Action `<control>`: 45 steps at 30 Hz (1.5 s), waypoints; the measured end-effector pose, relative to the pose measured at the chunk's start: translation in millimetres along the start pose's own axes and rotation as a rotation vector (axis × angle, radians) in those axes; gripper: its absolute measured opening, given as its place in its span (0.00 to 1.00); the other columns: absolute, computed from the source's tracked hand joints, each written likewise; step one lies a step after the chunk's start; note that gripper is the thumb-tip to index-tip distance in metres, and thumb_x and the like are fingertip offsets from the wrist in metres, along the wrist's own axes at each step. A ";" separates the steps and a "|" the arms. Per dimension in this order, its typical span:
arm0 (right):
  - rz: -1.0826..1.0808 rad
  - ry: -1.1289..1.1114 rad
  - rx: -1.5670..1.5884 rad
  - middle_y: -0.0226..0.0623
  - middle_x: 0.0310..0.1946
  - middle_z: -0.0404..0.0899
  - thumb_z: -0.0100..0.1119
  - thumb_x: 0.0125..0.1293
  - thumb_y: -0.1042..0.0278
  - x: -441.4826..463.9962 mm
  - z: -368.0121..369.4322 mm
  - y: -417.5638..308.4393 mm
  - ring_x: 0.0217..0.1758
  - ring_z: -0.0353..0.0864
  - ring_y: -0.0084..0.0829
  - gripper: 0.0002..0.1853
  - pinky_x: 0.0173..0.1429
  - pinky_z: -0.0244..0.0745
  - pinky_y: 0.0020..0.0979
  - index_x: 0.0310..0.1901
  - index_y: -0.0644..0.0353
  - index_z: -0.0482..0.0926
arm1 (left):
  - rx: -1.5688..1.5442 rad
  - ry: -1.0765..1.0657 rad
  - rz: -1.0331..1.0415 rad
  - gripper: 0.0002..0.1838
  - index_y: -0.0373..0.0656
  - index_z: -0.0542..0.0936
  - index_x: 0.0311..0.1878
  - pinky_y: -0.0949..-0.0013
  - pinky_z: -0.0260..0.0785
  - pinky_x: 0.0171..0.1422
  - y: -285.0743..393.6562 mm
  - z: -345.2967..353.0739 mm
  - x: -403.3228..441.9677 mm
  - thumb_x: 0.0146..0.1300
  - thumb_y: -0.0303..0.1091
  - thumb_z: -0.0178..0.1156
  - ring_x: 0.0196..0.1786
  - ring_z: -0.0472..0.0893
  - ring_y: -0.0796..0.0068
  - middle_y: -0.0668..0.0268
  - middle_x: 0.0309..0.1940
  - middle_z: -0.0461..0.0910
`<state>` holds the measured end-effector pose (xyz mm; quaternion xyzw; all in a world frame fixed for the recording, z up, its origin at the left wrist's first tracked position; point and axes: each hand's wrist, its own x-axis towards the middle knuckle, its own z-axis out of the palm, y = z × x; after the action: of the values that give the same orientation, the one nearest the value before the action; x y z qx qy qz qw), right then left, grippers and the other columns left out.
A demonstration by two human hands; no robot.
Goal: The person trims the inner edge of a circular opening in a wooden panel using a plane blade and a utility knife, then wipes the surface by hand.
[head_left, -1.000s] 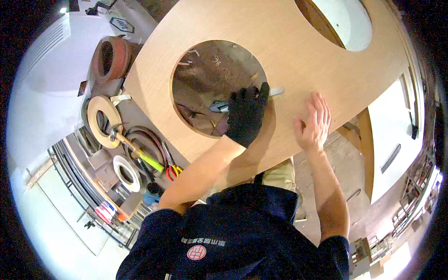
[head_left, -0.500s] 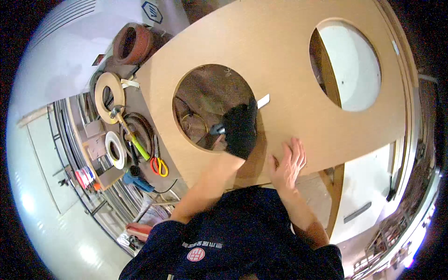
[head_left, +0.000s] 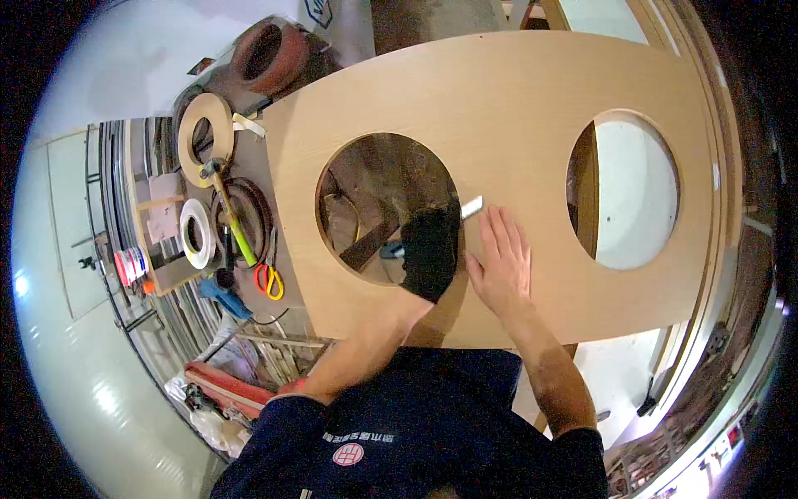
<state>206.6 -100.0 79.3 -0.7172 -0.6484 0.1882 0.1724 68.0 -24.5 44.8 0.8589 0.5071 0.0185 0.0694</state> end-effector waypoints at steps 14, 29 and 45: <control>-0.134 -0.107 -0.211 0.37 0.77 0.64 0.63 0.67 0.52 32.9 8.9 12.2 0.82 0.57 0.41 0.35 0.83 0.47 0.51 0.73 0.56 0.70 | -0.550 -0.021 0.021 0.27 0.38 0.75 0.68 0.52 0.75 0.49 -41.5 14.0 -15.8 0.65 0.31 0.61 0.46 0.84 0.53 0.51 0.43 0.83; -0.225 -0.129 -0.226 0.42 0.76 0.66 0.56 0.74 0.58 87.4 -6.5 8.1 0.82 0.58 0.43 0.29 0.82 0.47 0.53 0.72 0.62 0.69 | -0.499 -0.005 -0.014 0.26 0.35 0.74 0.68 0.53 0.71 0.34 -51.7 -4.0 -1.6 0.66 0.30 0.62 0.34 0.82 0.56 0.55 0.31 0.81; -0.374 -0.256 -0.267 0.47 0.76 0.65 0.51 0.74 0.65 143.0 -10.8 -11.3 0.83 0.55 0.49 0.28 0.84 0.42 0.54 0.73 0.66 0.67 | -0.535 0.039 -0.217 0.26 0.39 0.72 0.70 0.53 0.72 0.36 -58.7 6.9 13.9 0.71 0.34 0.60 0.34 0.81 0.57 0.55 0.32 0.80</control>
<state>214.7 43.4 87.6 -0.5716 -0.8054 0.1550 0.0247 24.4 15.0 29.3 0.7501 0.5744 0.1608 0.2854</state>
